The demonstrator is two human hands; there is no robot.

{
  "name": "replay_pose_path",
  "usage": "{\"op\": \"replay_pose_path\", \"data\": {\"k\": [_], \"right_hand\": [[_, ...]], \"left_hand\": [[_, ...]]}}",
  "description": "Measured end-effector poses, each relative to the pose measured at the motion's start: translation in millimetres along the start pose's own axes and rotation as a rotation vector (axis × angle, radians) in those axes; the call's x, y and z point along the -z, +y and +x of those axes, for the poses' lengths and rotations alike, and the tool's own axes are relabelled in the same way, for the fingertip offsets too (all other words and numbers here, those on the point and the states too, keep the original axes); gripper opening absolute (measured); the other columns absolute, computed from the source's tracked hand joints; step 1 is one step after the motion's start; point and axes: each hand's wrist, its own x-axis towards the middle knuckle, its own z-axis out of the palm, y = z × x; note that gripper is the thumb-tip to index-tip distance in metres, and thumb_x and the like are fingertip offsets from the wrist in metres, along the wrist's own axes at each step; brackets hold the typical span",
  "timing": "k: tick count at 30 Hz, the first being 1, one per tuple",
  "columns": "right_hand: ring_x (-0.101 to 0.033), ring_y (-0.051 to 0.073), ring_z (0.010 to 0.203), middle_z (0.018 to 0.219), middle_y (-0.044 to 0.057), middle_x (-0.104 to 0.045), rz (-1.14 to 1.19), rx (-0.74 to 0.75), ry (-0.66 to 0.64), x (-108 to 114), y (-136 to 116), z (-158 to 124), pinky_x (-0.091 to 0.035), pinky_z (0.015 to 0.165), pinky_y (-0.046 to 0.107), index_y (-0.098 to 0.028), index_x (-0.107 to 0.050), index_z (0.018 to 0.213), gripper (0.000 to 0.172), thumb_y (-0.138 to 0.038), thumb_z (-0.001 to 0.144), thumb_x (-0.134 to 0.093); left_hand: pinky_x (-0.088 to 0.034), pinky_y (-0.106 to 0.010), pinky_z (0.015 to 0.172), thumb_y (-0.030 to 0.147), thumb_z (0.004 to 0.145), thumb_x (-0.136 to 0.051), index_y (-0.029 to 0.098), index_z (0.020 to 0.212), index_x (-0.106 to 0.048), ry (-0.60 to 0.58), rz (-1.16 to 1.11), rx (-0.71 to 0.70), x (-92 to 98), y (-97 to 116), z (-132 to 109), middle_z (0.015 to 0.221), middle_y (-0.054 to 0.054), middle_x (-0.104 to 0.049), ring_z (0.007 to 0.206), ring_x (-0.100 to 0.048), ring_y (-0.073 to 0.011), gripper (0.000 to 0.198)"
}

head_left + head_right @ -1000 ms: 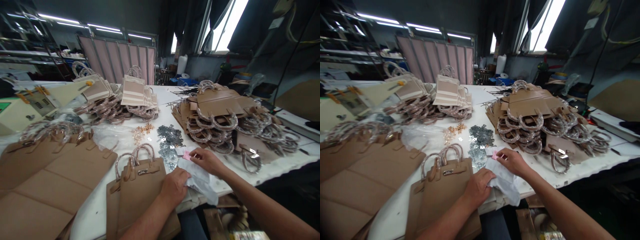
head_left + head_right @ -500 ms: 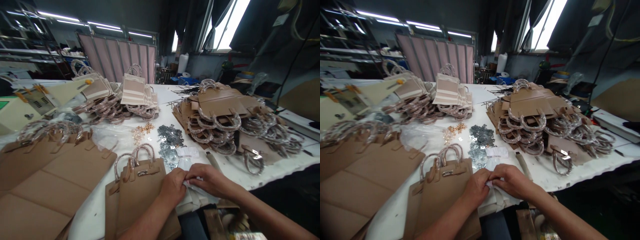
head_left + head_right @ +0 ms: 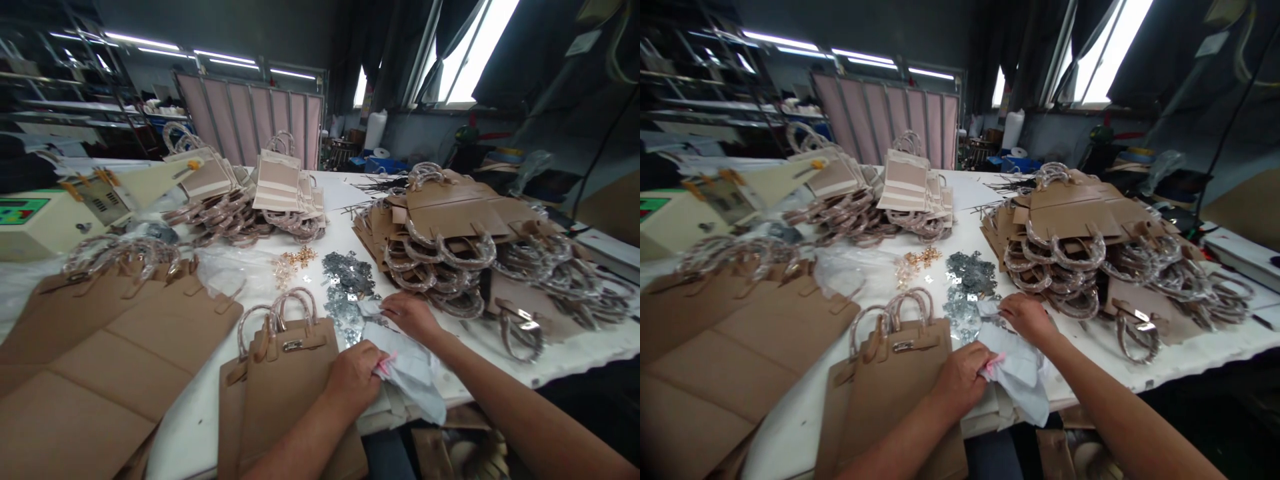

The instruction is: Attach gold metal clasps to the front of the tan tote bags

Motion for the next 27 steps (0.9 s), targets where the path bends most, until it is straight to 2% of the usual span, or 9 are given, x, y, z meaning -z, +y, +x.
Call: {"op": "replay_pose_path", "data": {"k": [5,9,13,16,17,20,21,24,27], "right_hand": [[-0.066,0.02,0.074,0.083,0.002,-0.073,0.103,-0.131,0.054,15.2,-3.0,2.3,-0.048,0.069,0.029,-0.021,-0.074,0.094,0.033,-0.045,0.1,-0.052],[-0.065,0.021,0.083,0.09,0.002,-0.073,0.253,-0.177,0.111,37.6,-30.1,-1.5,-0.048,0.079,0.029,-0.021,-0.073,0.098,0.033,-0.048,0.099,-0.054],[-0.064,0.019,0.082,0.085,0.0,-0.071,0.382,-0.155,-0.101,59.0,-66.4,-25.0,-0.046,0.076,0.028,-0.023,-0.073,0.092,0.028,-0.046,0.098,-0.058],[-0.066,0.02,0.095,0.101,0.001,-0.072,0.434,-0.081,-0.233,68.6,-80.9,-44.3,-0.048,0.083,0.028,-0.025,-0.074,0.102,0.026,-0.047,0.098,-0.059],[-0.065,0.021,0.101,0.109,0.002,-0.072,0.433,-0.048,-0.245,69.8,-82.5,-48.9,-0.048,0.087,0.029,-0.026,-0.072,0.11,0.028,-0.048,0.096,-0.064],[-0.064,0.024,0.109,0.12,0.005,-0.07,0.338,0.011,-0.208,65.5,-80.3,-53.9,-0.049,0.095,0.033,-0.027,-0.064,0.126,0.052,-0.043,0.08,-0.081],[-0.065,0.025,0.107,0.119,0.005,-0.071,0.28,0.011,-0.173,61.7,-78.0,-52.8,-0.049,0.094,0.033,-0.027,-0.063,0.126,0.051,-0.038,0.079,-0.081],[-0.068,0.024,0.099,0.113,0.006,-0.074,0.105,-0.036,-0.072,49.0,-67.9,-43.0,-0.049,0.086,0.031,-0.026,-0.065,0.117,0.031,-0.024,0.087,-0.067],[-0.071,0.023,0.096,0.107,0.004,-0.077,0.072,-0.065,0.0,44.9,-54.3,-29.1,-0.049,0.083,0.029,-0.028,-0.07,0.114,0.029,-0.018,0.089,-0.059]], "left_hand": [[-0.041,-0.027,0.071,0.005,0.08,-0.054,0.017,0.087,-0.07,0.002,-0.031,0.035,2.2,2.1,1.4,0.08,-0.002,-0.06,0.078,-0.059,-0.0171,0.021],[-0.043,-0.027,0.074,0.002,0.074,-0.052,0.017,0.086,-0.071,0.009,-0.045,0.086,4.6,6.8,4.1,0.082,-0.003,-0.062,0.081,-0.061,-0.0175,0.027],[-0.046,-0.029,0.081,0.005,0.077,-0.053,0.017,0.093,-0.074,0.018,-0.028,0.13,8.8,16.1,19.8,0.091,-0.006,-0.068,0.089,-0.064,-0.0203,0.03],[-0.047,-0.03,0.082,0.006,0.078,-0.054,0.017,0.091,-0.076,0.011,-0.006,0.147,12.7,23.8,38.0,0.094,-0.008,-0.071,0.091,-0.065,-0.0215,0.028],[-0.048,-0.03,0.082,0.006,0.077,-0.055,0.017,0.09,-0.076,0.003,-0.002,0.151,13.9,26.2,44.4,0.094,-0.008,-0.072,0.091,-0.066,-0.0215,0.028],[-0.048,-0.031,0.08,0.006,0.076,-0.056,0.019,0.084,-0.076,-0.019,0.02,0.175,16.5,33.3,64.0,0.088,-0.007,-0.073,0.086,-0.066,-0.0213,0.025],[-0.047,-0.032,0.077,0.006,0.075,-0.057,0.019,0.08,-0.076,-0.02,0.031,0.19,17.2,35.4,70.8,0.084,-0.006,-0.073,0.082,-0.065,-0.0213,0.023],[-0.047,-0.031,0.07,0.006,0.075,-0.06,0.02,0.076,-0.076,-0.011,0.031,0.224,21.3,39.9,91.7,0.077,-0.004,-0.074,0.074,-0.065,-0.0199,0.021],[-0.051,-0.03,0.072,0.018,0.083,-0.066,0.02,0.084,-0.077,0.032,0.0,0.246,30.0,41.4,107.8,0.085,-0.004,-0.076,0.077,-0.068,-0.0186,0.011]]}}
